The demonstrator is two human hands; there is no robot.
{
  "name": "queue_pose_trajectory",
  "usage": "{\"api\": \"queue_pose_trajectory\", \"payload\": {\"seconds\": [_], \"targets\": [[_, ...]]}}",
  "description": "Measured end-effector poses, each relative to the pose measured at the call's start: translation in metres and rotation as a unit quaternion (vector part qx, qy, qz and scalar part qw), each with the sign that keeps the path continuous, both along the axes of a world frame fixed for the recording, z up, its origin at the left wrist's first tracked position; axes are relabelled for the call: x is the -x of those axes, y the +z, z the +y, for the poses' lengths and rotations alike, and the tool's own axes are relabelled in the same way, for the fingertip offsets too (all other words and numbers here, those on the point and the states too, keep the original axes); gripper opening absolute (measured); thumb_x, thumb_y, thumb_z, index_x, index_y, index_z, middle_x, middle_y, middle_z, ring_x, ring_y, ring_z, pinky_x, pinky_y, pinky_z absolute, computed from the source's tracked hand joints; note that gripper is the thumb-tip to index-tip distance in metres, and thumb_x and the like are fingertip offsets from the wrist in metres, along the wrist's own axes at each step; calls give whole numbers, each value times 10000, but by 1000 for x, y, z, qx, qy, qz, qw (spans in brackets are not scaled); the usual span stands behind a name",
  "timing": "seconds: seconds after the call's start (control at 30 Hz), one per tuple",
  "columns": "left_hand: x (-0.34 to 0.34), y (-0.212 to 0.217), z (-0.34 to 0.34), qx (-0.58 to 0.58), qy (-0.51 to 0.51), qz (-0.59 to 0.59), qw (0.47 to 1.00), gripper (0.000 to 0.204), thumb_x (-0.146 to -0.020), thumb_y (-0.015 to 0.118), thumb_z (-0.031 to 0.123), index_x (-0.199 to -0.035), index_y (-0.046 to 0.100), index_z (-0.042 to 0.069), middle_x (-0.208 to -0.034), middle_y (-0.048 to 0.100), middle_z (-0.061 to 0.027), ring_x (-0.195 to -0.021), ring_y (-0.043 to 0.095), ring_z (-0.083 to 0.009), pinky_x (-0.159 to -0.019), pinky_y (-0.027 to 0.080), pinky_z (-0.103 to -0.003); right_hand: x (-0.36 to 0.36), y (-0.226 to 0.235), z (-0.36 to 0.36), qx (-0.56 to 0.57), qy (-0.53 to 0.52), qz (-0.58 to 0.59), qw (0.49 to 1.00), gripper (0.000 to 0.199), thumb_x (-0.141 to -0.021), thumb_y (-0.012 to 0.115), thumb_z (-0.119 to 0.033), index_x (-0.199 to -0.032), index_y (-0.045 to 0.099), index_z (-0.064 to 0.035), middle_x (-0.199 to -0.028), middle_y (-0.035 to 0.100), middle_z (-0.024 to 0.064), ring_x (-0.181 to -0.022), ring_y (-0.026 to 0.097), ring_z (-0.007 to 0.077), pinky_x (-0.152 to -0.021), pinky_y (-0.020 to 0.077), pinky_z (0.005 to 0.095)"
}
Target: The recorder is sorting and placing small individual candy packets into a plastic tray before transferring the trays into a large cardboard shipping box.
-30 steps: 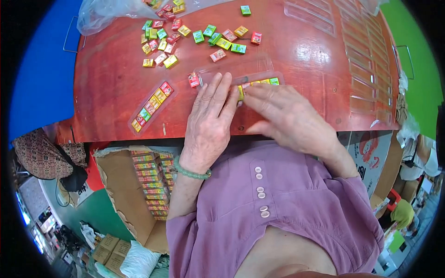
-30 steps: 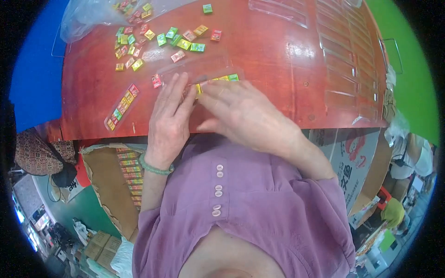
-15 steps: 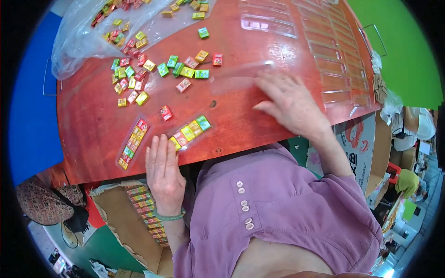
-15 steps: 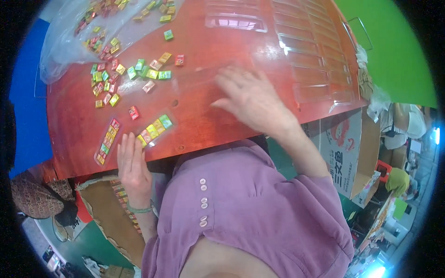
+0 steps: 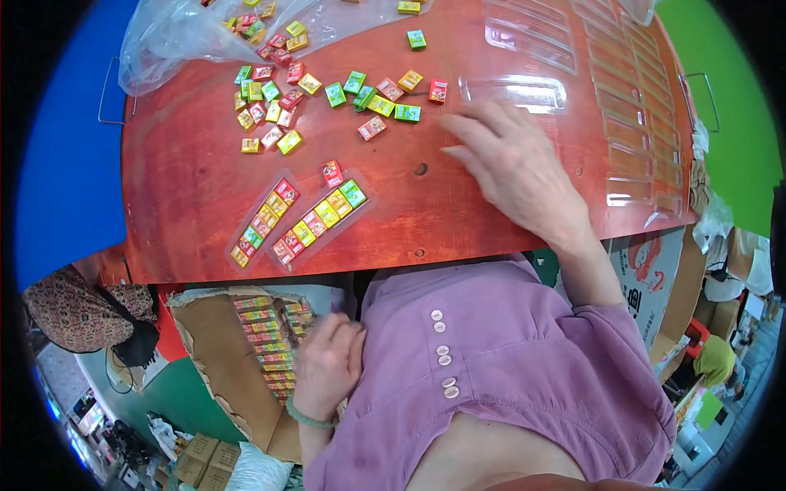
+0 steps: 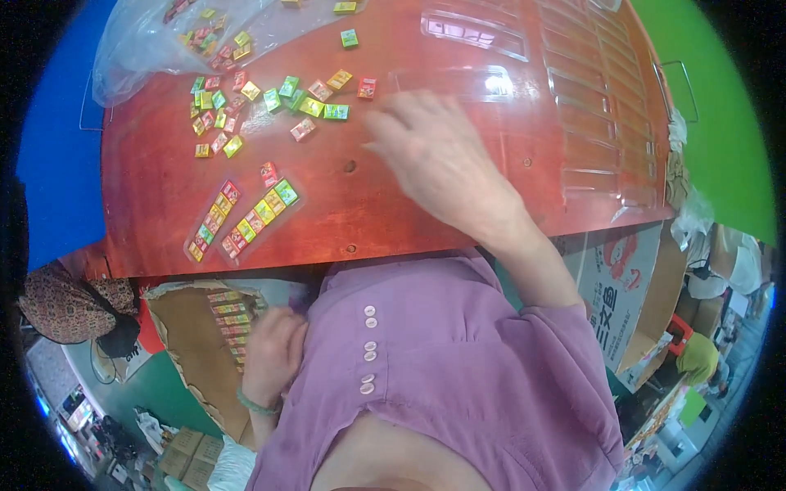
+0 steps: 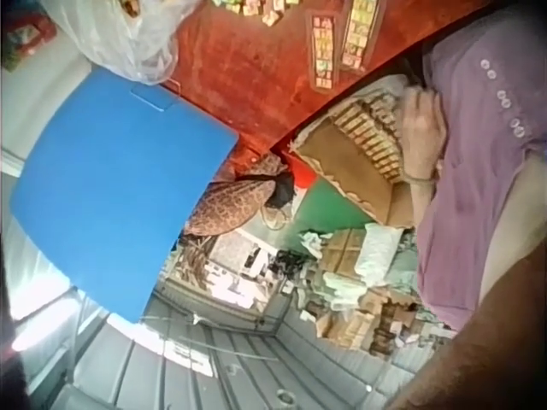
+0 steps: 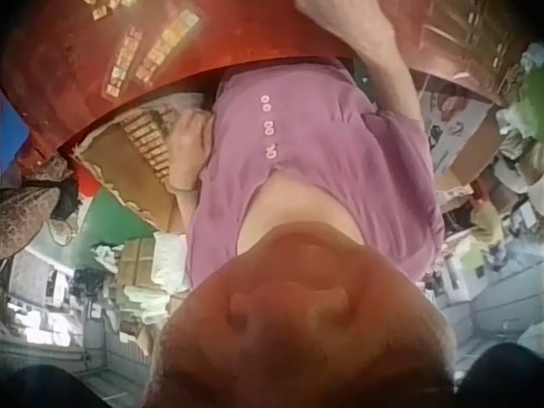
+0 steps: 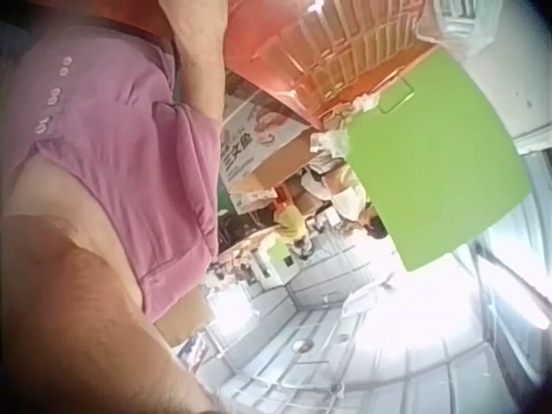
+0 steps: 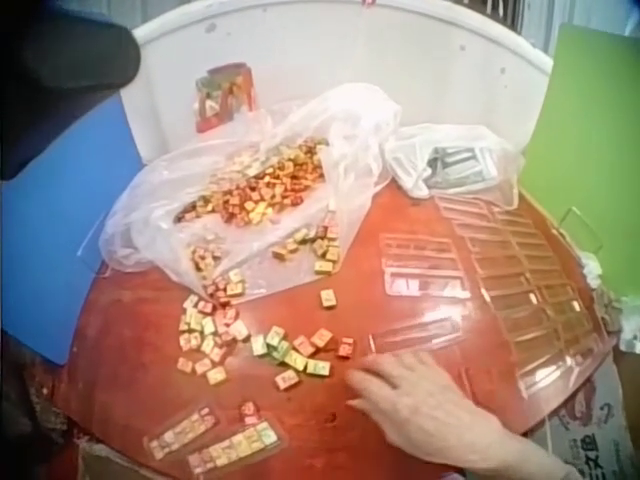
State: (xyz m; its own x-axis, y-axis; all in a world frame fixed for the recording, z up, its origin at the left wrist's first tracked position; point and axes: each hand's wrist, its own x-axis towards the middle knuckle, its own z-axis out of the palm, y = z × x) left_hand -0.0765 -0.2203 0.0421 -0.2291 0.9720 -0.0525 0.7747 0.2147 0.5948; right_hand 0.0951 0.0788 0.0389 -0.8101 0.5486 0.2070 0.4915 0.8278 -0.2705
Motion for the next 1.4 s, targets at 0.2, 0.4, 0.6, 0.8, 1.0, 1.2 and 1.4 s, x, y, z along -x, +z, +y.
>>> {"api": "queue_pose_trajectory", "payload": {"seconds": [0.2,0.4,0.6,0.8,1.0,1.2,1.4], "targets": [[15,-12,-48,348,-85,-227,906,199,-823,722,139,-925,698,-30,-912,686,-249,-855,658,-458,-717,529,-481,44,-19,8,-37,108,27,993,310,-921,676,-98,-1224,641,-49,-1157,620,120,-1062,584,329,-937,482,426],[23,-20,-57,294,-96,-380,872,217,-747,804,137,-864,710,-19,-836,681,-235,-741,646,-422,-644,517,-407,43,-22,4,-17,116,18,993,235,-928,651,-65,-1159,622,-32,-1143,611,136,-1039,584,336,-917,489,428],[18,-45,-74,289,-51,-399,869,180,-750,810,121,-816,708,-10,-817,649,-222,-694,598,-412,-609,491,-386,54,-22,1,63,125,85,987,226,-919,637,-42,-1144,621,-24,-1130,610,149,-1019,597,358,-878,511,441],[23,-56,-58,172,-139,-418,881,149,-803,775,97,-784,689,-23,-773,597,-239,-670,579,-421,-587,479,-378,66,-24,-1,-7,121,9,993,295,-944,643,-83,-1238,629,-58,-1168,600,169,-1080,605,367,-936,512,439],[27,-51,-47,213,-106,-343,909,121,-807,759,83,-871,717,-10,-824,656,-215,-715,644,-341,-653,509,-361,60,-11,-37,125,207,76,967,386,-905,730,-155,-1256,608,-48,-1164,588,168,-1037,627,359,-874,543,438],[30,7,-18,46,222,-286,931,186,-947,641,-3,-1129,679,-7,-946,698,-102,-862,692,-194,-781,548,-315,67,-18,-44,190,131,61,971,368,-892,747,-162,-1197,590,-29,-1089,568,175,-975,642,381,-818,546,456],[14,-12,21,-153,398,-390,816,360,-1038,581,44,-1391,515,13,-1188,621,-78,-1046,660,-152,-935,541,-299,69,-16,-47,202,122,60,970,355,-881,761,-137,-1180,598,-35,-1031,599,158,-912,658,348,-789,554,439]]}}
